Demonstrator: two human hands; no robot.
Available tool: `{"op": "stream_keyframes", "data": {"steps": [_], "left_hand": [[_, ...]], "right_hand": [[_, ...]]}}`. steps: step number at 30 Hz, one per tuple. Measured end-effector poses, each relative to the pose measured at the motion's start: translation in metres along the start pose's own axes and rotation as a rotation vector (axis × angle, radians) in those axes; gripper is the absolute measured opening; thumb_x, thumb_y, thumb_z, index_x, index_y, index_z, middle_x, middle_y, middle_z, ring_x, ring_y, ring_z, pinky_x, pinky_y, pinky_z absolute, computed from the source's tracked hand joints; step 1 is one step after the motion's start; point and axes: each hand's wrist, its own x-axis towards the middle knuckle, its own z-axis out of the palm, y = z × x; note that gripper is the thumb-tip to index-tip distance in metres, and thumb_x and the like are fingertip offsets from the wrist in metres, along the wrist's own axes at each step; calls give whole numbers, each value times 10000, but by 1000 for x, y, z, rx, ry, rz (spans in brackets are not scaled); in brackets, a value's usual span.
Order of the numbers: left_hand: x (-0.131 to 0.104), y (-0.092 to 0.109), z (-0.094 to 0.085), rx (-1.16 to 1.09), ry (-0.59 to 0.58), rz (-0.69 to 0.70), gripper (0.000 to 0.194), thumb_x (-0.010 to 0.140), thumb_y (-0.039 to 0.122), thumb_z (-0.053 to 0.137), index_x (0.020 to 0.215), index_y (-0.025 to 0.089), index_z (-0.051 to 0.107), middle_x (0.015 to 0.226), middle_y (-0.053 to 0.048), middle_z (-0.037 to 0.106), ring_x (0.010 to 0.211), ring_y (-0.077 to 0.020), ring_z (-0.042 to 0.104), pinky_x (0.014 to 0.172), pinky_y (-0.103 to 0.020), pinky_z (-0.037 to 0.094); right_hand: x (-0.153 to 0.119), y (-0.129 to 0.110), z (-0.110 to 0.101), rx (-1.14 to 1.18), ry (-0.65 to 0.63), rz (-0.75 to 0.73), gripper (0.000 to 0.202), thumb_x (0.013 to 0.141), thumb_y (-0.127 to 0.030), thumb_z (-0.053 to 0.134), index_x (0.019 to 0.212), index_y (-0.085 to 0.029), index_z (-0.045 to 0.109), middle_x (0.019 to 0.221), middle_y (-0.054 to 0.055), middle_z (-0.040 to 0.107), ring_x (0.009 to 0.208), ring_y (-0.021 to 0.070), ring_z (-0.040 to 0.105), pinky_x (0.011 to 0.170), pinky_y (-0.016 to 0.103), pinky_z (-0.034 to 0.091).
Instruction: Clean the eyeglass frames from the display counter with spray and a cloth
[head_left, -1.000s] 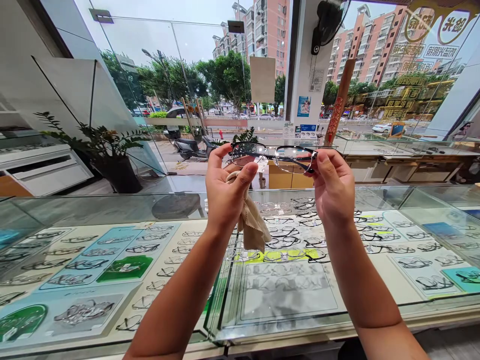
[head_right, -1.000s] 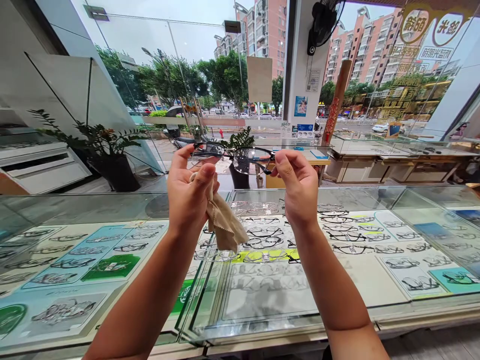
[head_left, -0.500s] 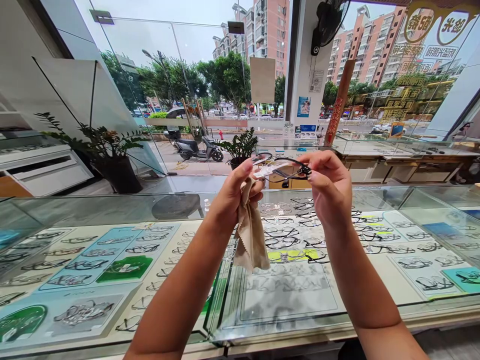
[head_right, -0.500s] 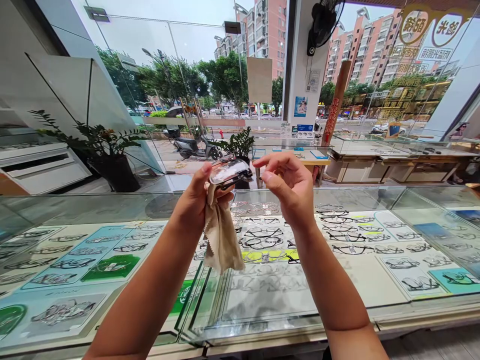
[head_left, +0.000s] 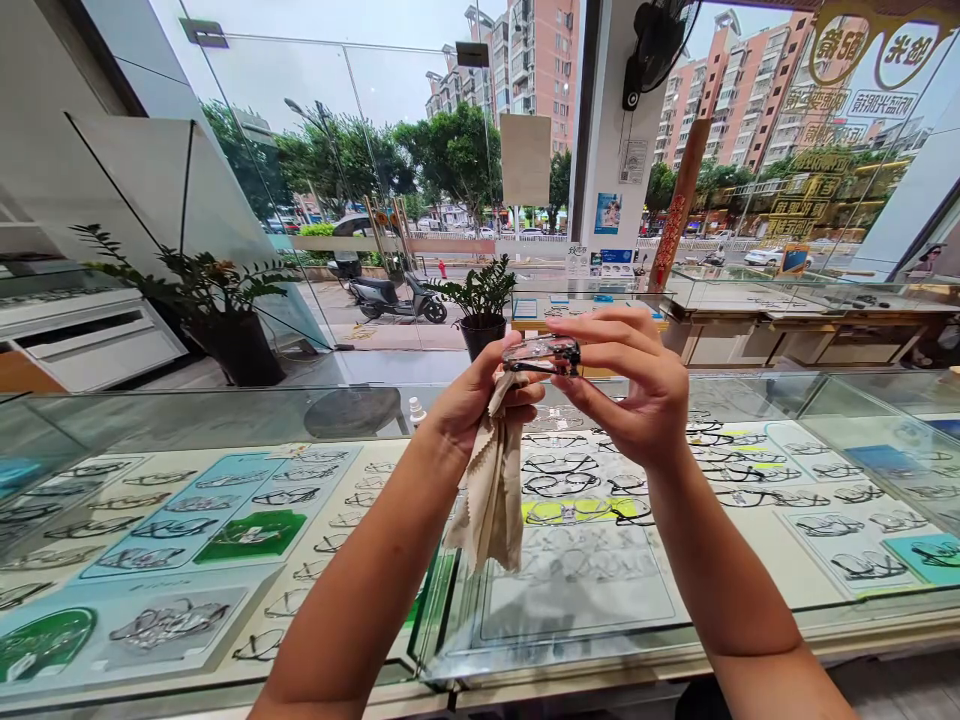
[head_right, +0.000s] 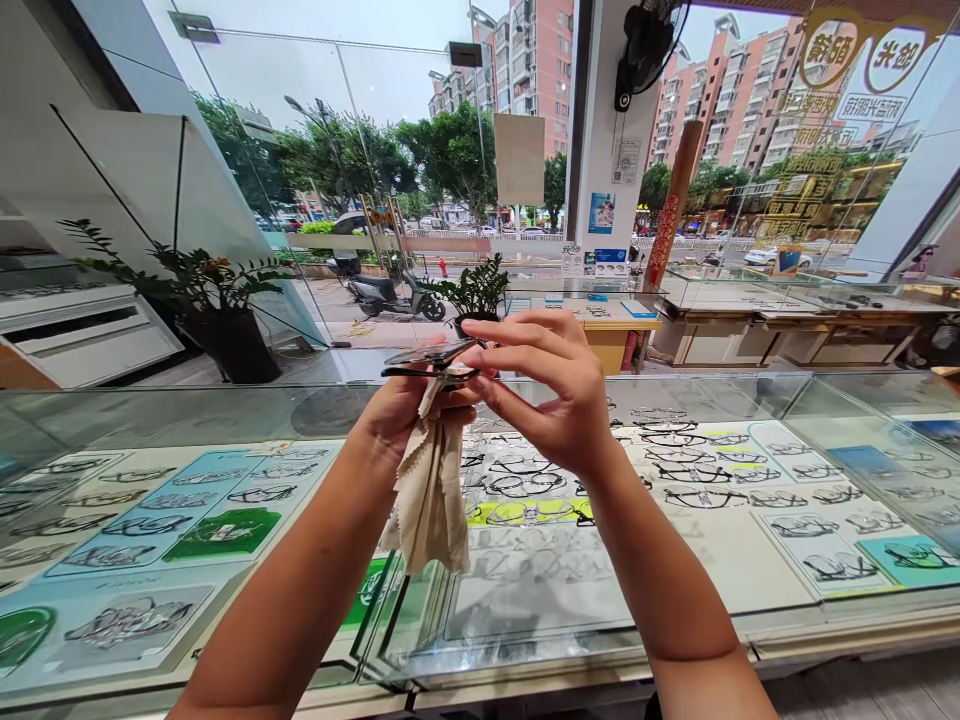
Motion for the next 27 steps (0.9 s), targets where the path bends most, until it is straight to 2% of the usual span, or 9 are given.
{"op": "stream_keyframes", "data": {"steps": [3, 8, 11, 13, 16, 19, 21, 24, 27], "left_hand": [[-1, 0, -1, -32, -75, -52, 403, 807, 506, 868, 874, 171, 654, 592, 61, 496, 445, -62, 367, 408, -162, 298], [-5, -3, 2, 59, -119, -38, 476, 778, 555, 865, 826, 157, 608, 670, 32, 576, 482, -36, 272, 427, -154, 241], [-6, -1, 2, 299, -86, 24, 502, 842, 642, 777, 871, 164, 628, 721, 3, 619, 507, -57, 329, 444, -187, 264], [-7, 5, 0, 524, -22, 118, 530, 868, 687, 730, 929, 169, 636, 782, -19, 653, 560, -82, 424, 491, -205, 334], [-11, 16, -6, 798, 102, 234, 603, 829, 739, 751, 1041, 191, 619, 810, -12, 642, 678, -129, 553, 607, -231, 448], [-21, 27, -10, 1093, 206, 293, 600, 841, 738, 740, 1081, 196, 646, 883, -38, 681, 750, -168, 629, 661, -268, 488], [-30, 32, -9, 1256, 240, 315, 588, 884, 746, 675, 1091, 196, 678, 943, -71, 718, 783, -194, 661, 679, -290, 501], [-46, 38, -2, 1377, 219, 285, 619, 889, 782, 611, 1110, 210, 697, 897, -71, 733, 743, -216, 669, 637, -302, 505], [-60, 42, 8, 1520, 193, 199, 612, 862, 805, 596, 1075, 242, 708, 767, -32, 710, 651, -218, 649, 562, -296, 470]], "right_hand": [[-1, 2, 1, -21, -16, -60, 144, 961, -233, 761, 1072, -318, 795, 1282, -11, 819, 1184, 267, 708, 1094, 540, 538], [-3, 2, 0, -81, -3, -82, 150, 966, -232, 764, 1060, -337, 812, 1229, -19, 834, 1146, 258, 717, 1048, 514, 566], [-3, 1, -5, -130, 27, -84, 147, 948, -246, 790, 1049, -346, 826, 1148, -13, 849, 1119, 270, 716, 1024, 506, 567], [-3, 0, -9, -160, 32, -63, 112, 940, -273, 807, 1024, -342, 830, 1094, -9, 850, 1096, 274, 718, 1018, 506, 563], [0, 0, -18, -186, 23, -2, 39, 935, -312, 821, 965, -336, 824, 1028, -18, 839, 1045, 261, 725, 1031, 503, 548], [-2, 9, -29, -125, -30, 107, 43, 915, -334, 846, 900, -309, 815, 964, -13, 817, 1005, 241, 725, 1010, 475, 551], [-11, 24, -37, -11, -108, 237, 80, 896, -353, 861, 904, -288, 814, 958, 4, 805, 992, 232, 725, 972, 449, 564], [-36, 55, -52, 174, -243, 431, 138, 857, -378, 890, 920, -274, 824, 999, 30, 797, 995, 226, 721, 953, 424, 558], [-69, 88, -65, 228, -278, 637, 196, 786, -382, 943, 879, -252, 829, 952, 44, 781, 961, 227, 706, 943, 410, 528]]}}
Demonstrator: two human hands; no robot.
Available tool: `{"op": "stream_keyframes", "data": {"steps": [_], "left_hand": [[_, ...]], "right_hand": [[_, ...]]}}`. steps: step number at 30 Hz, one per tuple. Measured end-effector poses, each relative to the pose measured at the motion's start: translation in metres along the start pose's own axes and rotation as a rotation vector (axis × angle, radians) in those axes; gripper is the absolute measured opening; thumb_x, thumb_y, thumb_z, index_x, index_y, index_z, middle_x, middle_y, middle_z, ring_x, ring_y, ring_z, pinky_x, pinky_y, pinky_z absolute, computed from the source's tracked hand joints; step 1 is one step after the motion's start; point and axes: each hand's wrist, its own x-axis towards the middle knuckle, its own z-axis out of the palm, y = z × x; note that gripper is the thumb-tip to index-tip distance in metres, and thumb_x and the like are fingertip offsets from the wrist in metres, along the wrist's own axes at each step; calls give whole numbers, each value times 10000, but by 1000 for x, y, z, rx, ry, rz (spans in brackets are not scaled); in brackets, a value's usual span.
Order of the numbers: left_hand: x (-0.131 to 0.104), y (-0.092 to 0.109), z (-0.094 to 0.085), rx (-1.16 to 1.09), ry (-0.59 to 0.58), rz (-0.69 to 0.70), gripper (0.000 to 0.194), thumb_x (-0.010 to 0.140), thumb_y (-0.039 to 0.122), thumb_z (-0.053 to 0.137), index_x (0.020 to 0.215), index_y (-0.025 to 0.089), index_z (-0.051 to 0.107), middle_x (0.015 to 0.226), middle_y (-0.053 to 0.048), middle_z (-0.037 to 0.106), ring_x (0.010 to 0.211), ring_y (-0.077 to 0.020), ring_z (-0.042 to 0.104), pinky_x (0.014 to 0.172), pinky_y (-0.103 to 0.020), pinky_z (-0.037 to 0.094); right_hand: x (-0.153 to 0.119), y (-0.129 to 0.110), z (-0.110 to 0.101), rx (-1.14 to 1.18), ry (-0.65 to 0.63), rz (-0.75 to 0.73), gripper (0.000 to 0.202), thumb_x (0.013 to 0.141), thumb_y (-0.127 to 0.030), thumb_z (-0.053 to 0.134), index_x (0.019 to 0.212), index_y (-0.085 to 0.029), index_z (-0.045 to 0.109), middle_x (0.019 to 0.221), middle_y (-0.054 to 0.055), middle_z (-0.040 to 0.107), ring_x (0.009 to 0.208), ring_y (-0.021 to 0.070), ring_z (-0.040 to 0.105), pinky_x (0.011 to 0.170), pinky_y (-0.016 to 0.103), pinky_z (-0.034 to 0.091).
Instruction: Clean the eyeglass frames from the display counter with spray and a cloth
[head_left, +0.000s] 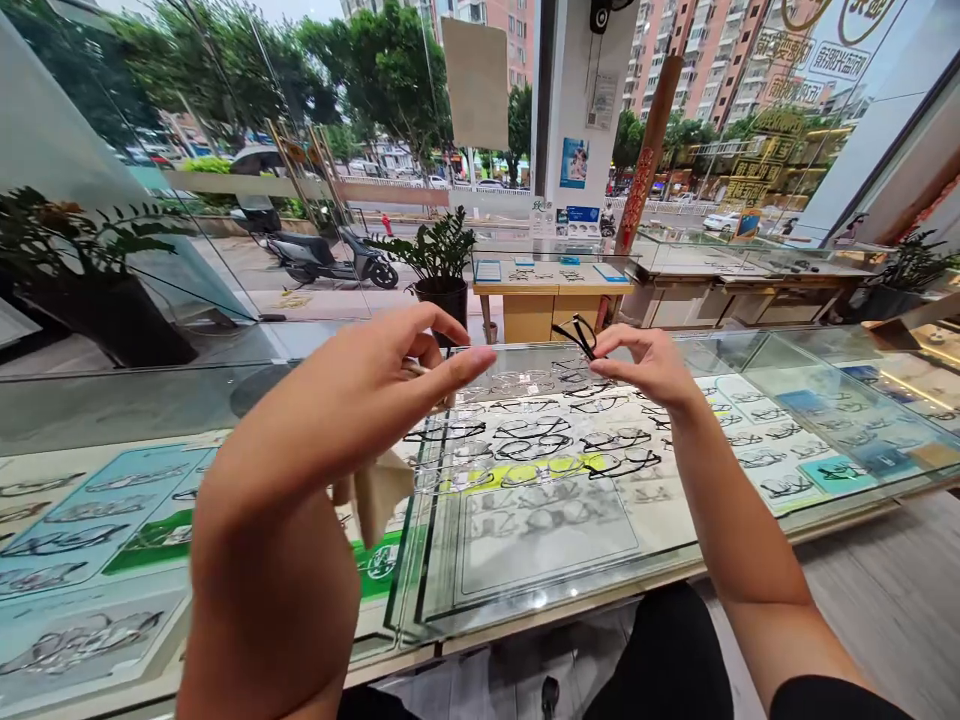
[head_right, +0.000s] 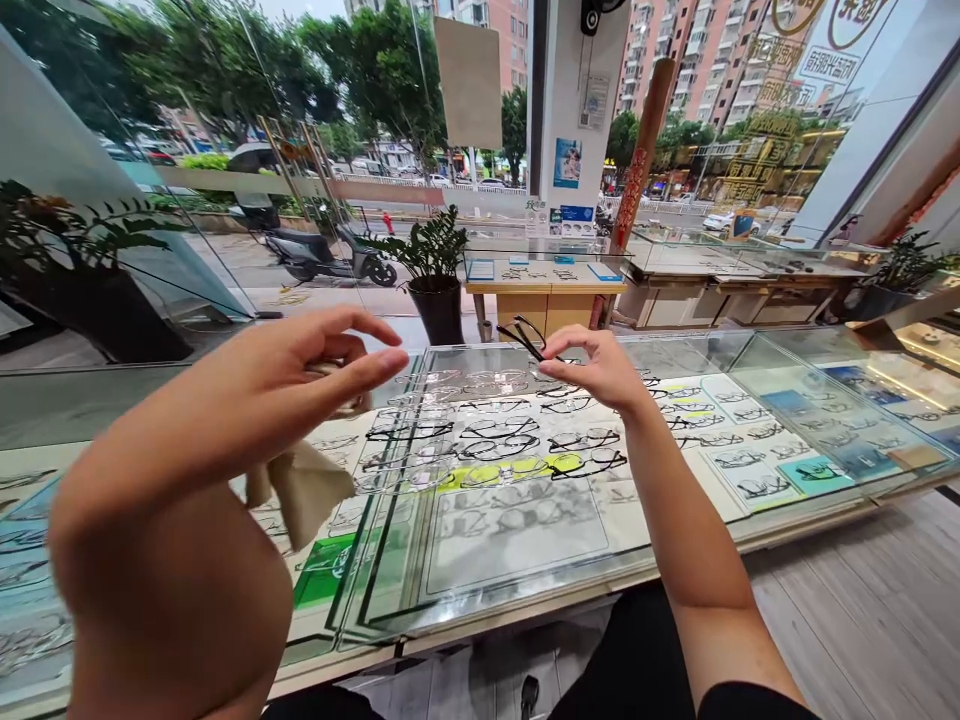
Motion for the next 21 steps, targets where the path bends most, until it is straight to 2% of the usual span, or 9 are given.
{"op": "stream_keyframes", "data": {"steps": [2, 5, 11, 15, 18, 21], "left_hand": [[-6, 7, -2, 57, -2, 2, 595, 856, 817, 578, 1034, 265, 712, 737, -12, 703, 628, -213, 647, 539, -287, 446], [-10, 14, 0, 63, 35, 17, 571, 871, 808, 560, 1021, 281, 720, 725, 2, 694, 636, -203, 659, 545, -276, 462], [-7, 16, 7, 39, 83, 26, 546, 804, 794, 643, 988, 286, 724, 732, 2, 691, 615, -200, 685, 434, -241, 495], [-4, 13, 9, 1, 35, -91, 594, 733, 824, 679, 1047, 320, 711, 720, 12, 678, 416, -189, 596, 245, -261, 400], [-2, 9, 10, -3, -11, -155, 604, 719, 801, 707, 1096, 329, 702, 721, 19, 685, 374, -184, 576, 234, -270, 406], [0, 3, 10, 12, -36, -155, 586, 734, 747, 729, 1134, 320, 701, 752, 9, 713, 425, -188, 612, 264, -235, 405]], "right_hand": [[-7, 23, -7, 76, -18, 114, 226, 753, -388, 961, 798, -227, 808, 875, 37, 750, 874, 207, 677, 883, 385, 507], [-14, 43, -13, 180, -16, 241, 300, 715, -418, 976, 730, -203, 767, 808, 22, 697, 777, 176, 617, 781, 351, 474], [-18, 64, -19, 263, -21, 349, 460, 648, -392, 1012, 814, -221, 618, 851, -3, 666, 810, 172, 626, 766, 321, 498], [-20, 76, -25, 162, -138, 401, 451, 704, -402, 967, 900, -225, 601, 878, 4, 688, 838, 180, 638, 785, 319, 501], [-22, 81, -30, 33, -223, 389, 339, 779, -382, 885, 936, -210, 639, 910, 23, 709, 891, 198, 664, 824, 325, 509], [-24, 81, -33, -127, -351, 432, 215, 845, -279, 761, 1001, -193, 641, 912, 45, 758, 910, 215, 704, 843, 329, 520]]}}
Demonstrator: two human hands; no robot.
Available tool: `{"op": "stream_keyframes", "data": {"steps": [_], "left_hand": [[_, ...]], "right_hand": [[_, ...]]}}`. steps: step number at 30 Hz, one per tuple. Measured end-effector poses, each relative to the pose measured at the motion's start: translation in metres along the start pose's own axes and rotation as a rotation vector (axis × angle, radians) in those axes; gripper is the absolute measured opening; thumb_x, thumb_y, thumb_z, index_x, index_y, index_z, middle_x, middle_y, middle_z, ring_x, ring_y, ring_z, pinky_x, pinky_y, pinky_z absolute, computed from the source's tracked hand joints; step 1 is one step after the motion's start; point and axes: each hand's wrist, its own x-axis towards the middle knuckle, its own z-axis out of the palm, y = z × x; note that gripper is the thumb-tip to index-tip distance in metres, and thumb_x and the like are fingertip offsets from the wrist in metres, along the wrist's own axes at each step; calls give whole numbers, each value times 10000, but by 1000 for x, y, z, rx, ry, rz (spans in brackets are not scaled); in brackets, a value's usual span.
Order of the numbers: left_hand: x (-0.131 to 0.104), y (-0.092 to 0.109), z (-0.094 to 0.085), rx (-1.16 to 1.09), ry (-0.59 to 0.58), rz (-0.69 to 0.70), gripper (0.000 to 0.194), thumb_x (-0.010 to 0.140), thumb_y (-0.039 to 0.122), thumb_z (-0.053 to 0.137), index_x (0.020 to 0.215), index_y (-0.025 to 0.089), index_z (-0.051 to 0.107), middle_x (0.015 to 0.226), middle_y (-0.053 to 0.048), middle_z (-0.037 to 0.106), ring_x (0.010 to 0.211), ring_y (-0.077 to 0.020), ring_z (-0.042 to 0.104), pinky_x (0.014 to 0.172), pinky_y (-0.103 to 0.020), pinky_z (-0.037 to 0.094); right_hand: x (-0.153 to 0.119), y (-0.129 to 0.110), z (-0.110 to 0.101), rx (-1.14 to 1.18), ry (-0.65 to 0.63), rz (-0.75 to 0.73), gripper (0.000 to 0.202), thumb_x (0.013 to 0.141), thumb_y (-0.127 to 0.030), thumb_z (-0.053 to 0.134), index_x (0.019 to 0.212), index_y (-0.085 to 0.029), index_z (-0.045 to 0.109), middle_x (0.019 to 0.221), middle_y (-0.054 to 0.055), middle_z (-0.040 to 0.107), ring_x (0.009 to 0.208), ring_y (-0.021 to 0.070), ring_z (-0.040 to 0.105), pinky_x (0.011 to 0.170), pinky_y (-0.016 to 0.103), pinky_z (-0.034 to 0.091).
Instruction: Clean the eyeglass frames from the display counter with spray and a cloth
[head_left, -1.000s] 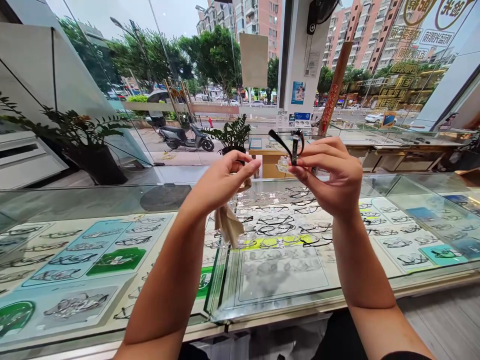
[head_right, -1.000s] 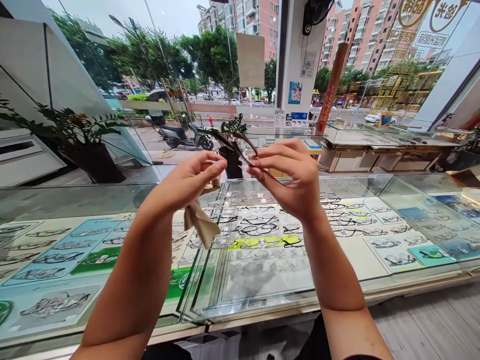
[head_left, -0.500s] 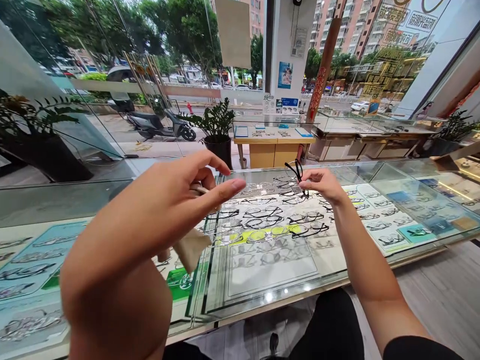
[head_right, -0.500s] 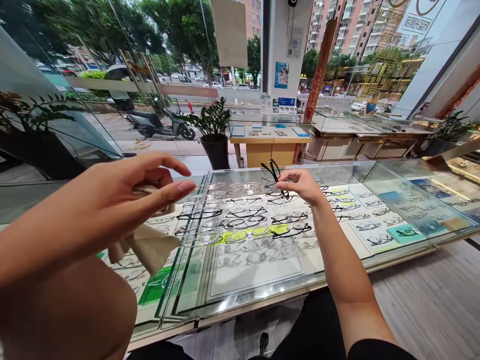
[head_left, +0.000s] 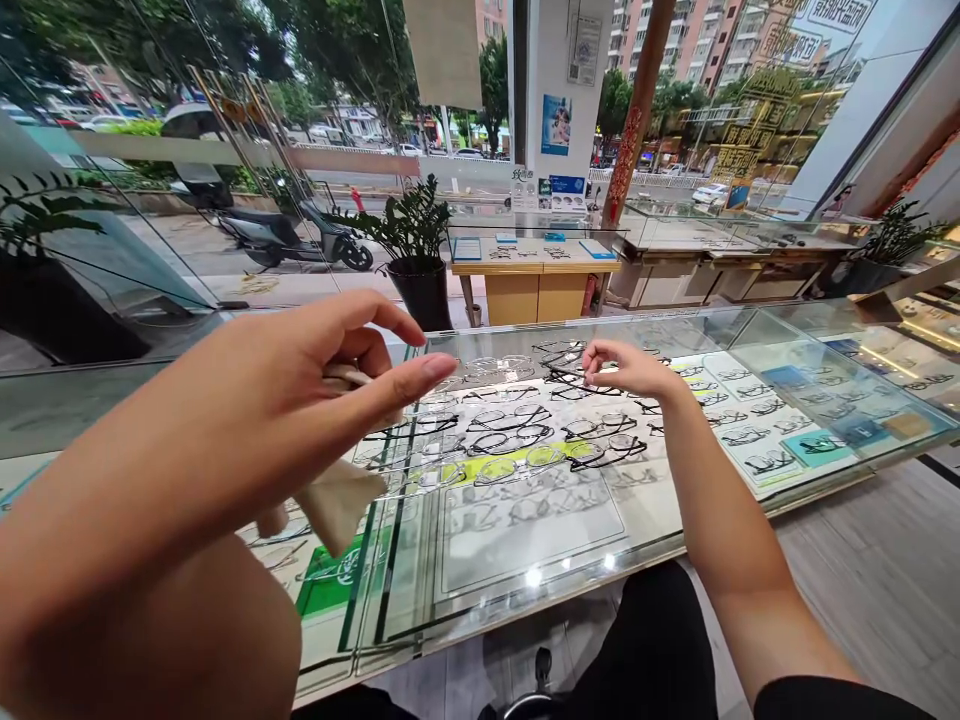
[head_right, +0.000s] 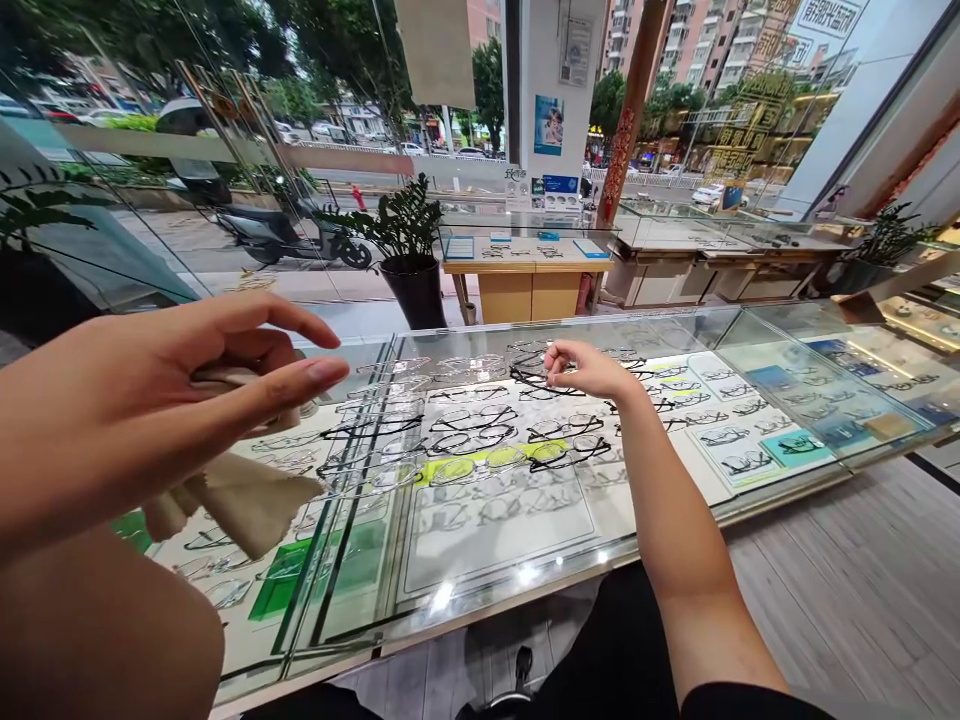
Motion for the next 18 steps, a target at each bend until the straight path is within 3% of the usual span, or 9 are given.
{"op": "stream_keyframes", "data": {"steps": [5, 11, 18], "left_hand": [[4, -9, 2, 13, -90, -21, 523, 776, 653, 737, 1193, 339, 694, 818, -6, 747, 445, -199, 630, 282, -210, 390], [8, -2, 6, 31, -166, -37, 539, 730, 687, 741, 1117, 312, 716, 820, -20, 747, 441, -216, 634, 273, -251, 428], [7, 3, 7, 12, -176, -78, 591, 695, 730, 731, 1099, 298, 707, 826, -31, 734, 386, -207, 604, 254, -279, 424]], "right_hand": [[-2, -4, 2, -411, -100, 202, 172, 837, -122, 679, 989, -202, 666, 991, 44, 827, 982, 227, 738, 880, 317, 472], [0, -11, 13, -519, -187, 298, 263, 799, 11, 610, 920, -215, 668, 948, 12, 848, 1050, 241, 738, 1068, 408, 360], [7, -8, 24, -605, -200, 342, 205, 815, -27, 661, 892, -216, 676, 945, 13, 841, 1036, 253, 735, 1083, 431, 339]]}}
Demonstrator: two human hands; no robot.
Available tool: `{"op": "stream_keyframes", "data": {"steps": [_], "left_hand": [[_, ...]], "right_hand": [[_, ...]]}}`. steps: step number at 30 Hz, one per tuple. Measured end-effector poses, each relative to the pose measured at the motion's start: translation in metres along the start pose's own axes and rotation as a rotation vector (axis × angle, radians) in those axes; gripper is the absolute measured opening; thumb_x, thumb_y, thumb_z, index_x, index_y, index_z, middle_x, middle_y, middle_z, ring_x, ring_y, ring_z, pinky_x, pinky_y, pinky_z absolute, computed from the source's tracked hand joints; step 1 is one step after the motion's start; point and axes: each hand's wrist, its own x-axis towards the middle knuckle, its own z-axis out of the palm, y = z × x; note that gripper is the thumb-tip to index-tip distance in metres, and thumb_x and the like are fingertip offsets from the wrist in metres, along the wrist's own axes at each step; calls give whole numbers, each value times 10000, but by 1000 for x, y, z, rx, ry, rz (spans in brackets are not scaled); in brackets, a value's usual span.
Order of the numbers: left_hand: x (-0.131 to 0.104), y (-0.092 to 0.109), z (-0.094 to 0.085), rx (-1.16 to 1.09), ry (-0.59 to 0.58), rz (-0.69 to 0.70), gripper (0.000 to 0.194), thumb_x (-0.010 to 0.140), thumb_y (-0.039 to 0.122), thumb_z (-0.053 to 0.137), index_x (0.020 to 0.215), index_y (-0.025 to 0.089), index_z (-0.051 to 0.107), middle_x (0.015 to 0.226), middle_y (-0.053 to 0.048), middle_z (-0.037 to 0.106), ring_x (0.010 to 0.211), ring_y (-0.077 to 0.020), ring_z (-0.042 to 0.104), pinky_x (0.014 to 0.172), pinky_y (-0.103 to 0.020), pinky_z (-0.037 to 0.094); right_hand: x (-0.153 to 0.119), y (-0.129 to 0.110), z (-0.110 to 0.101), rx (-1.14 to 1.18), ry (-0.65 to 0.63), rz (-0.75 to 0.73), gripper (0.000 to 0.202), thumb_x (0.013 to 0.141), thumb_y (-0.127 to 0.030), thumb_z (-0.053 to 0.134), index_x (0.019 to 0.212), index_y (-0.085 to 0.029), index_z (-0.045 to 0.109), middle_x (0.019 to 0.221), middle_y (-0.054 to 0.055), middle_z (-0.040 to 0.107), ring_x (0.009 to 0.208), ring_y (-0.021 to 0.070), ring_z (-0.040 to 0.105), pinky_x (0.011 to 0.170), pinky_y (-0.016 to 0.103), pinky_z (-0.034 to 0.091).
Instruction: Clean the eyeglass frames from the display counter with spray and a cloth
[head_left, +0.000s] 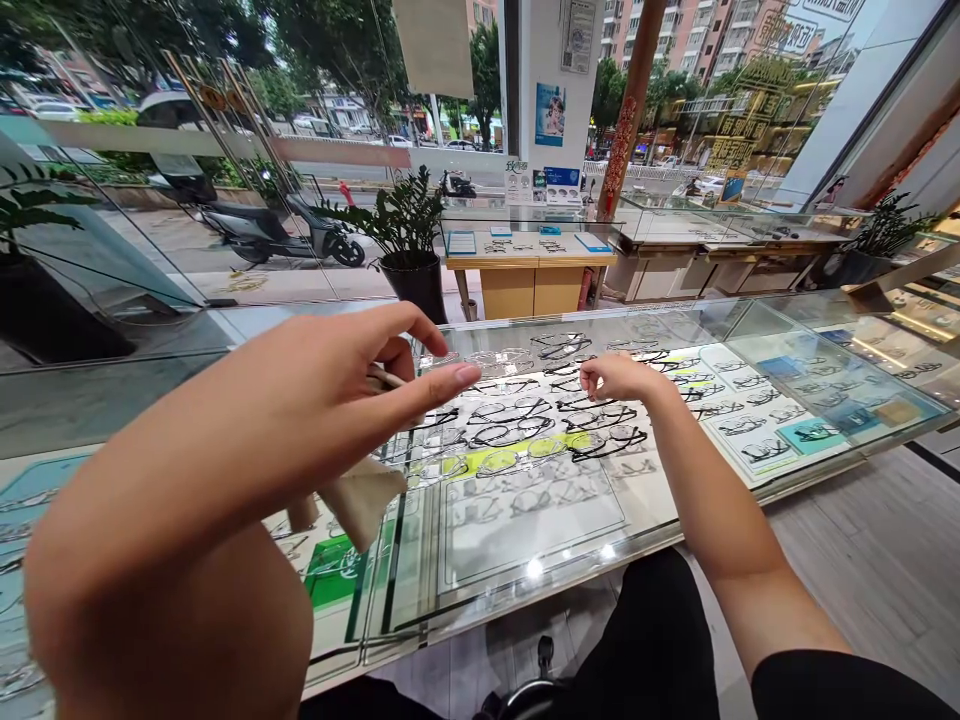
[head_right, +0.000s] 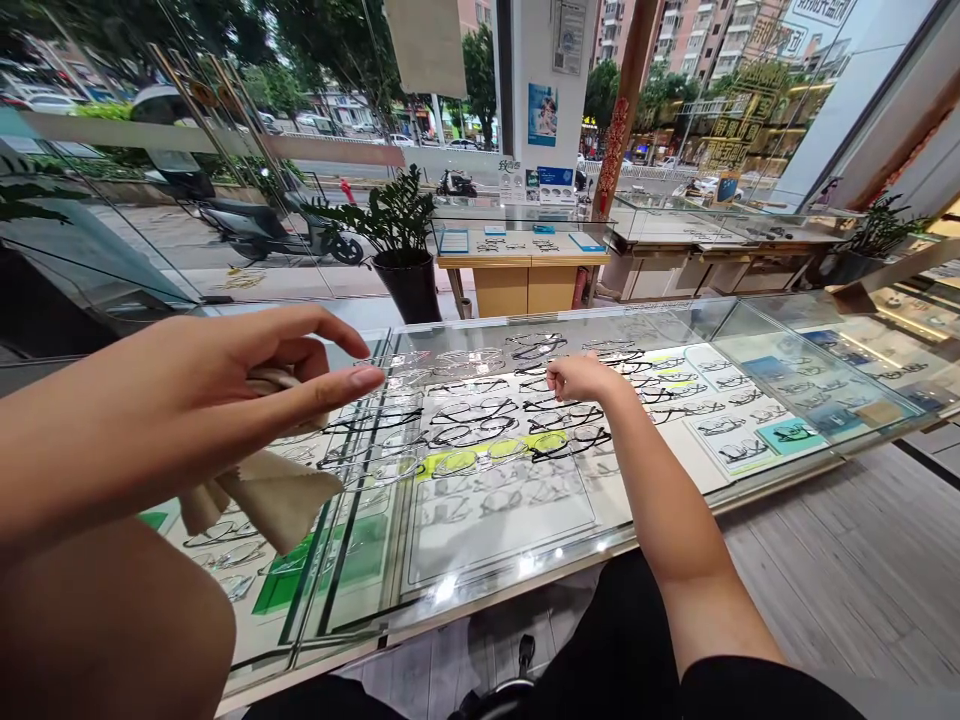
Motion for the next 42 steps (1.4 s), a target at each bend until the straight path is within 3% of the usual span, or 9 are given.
{"op": "stream_keyframes", "data": {"steps": [3, 7, 12, 16, 19, 25, 31, 37, 42], "left_hand": [[-1, 0, 0, 11, -4, -15, 567, 702, 713, 733, 1095, 304, 712, 822, -35, 734, 430, -231, 633, 253, -277, 407], [-1, 1, 0, 104, 65, 128, 493, 769, 714, 652, 1005, 287, 719, 798, -41, 733, 572, -242, 683, 369, -256, 454], [0, 1, 1, 148, 77, 191, 453, 822, 692, 611, 983, 283, 719, 785, -33, 731, 630, -240, 680, 460, -257, 452], [1, 0, 4, 140, 53, 208, 423, 826, 671, 621, 978, 290, 723, 804, -31, 742, 672, -251, 703, 484, -259, 460], [1, 0, 4, 153, 60, 236, 377, 840, 638, 622, 975, 299, 719, 788, -20, 741, 703, -254, 716, 523, -259, 480], [-1, 0, 4, 141, 25, 189, 374, 850, 627, 631, 1013, 299, 707, 778, -14, 738, 617, -237, 698, 437, -240, 429], [1, -4, 7, 145, -13, 216, 375, 891, 628, 646, 1041, 286, 685, 789, -16, 746, 568, -224, 677, 411, -248, 422], [-2, 0, 6, 184, -9, 217, 563, 901, 794, 555, 1001, 254, 681, 821, -39, 755, 672, -246, 693, 537, -298, 457], [0, 3, 5, 132, -1, 166, 524, 914, 746, 589, 1034, 248, 701, 857, -40, 761, 733, -249, 693, 637, -330, 479]], "right_hand": [[3, 1, 2, -26, 20, 13, 171, 818, -61, 700, 885, -218, 683, 944, 7, 833, 1018, 247, 730, 1066, 419, 343], [4, 0, 1, -64, 137, 35, 35, 882, -190, 694, 861, -215, 684, 984, 23, 813, 974, 241, 712, 1017, 389, 368], [4, -2, -2, -112, 265, 80, 326, 1017, -404, 558, 805, -198, 695, 853, 64, 791, 878, 253, 689, 1006, 417, 384], [10, -3, 2, -152, 269, 110, 207, 989, -288, 603, 960, -219, 796, 1014, 93, 834, 993, 279, 717, 1007, 412, 399], [19, -4, 9, -190, 239, 134, 242, 955, -181, 610, 1029, -232, 834, 1090, 112, 841, 1079, 300, 730, 1033, 429, 409], [30, -6, 22, -225, 238, 162, 209, 917, -130, 653, 967, -203, 843, 1078, 153, 837, 1102, 314, 739, 1084, 470, 400], [14, -11, 5, -149, 358, 166, 164, 913, -162, 669, 892, -211, 825, 1002, 121, 848, 1020, 302, 753, 996, 418, 445], [-8, -26, -3, 57, 569, -8, 262, 1022, -329, 551, 1123, -231, 771, 977, 58, 851, 930, 236, 773, 840, 329, 513], [-10, -41, 7, 398, 720, -328, 198, 986, -311, 598, 1053, -223, 761, 984, 53, 853, 939, 241, 792, 853, 332, 531]]}}
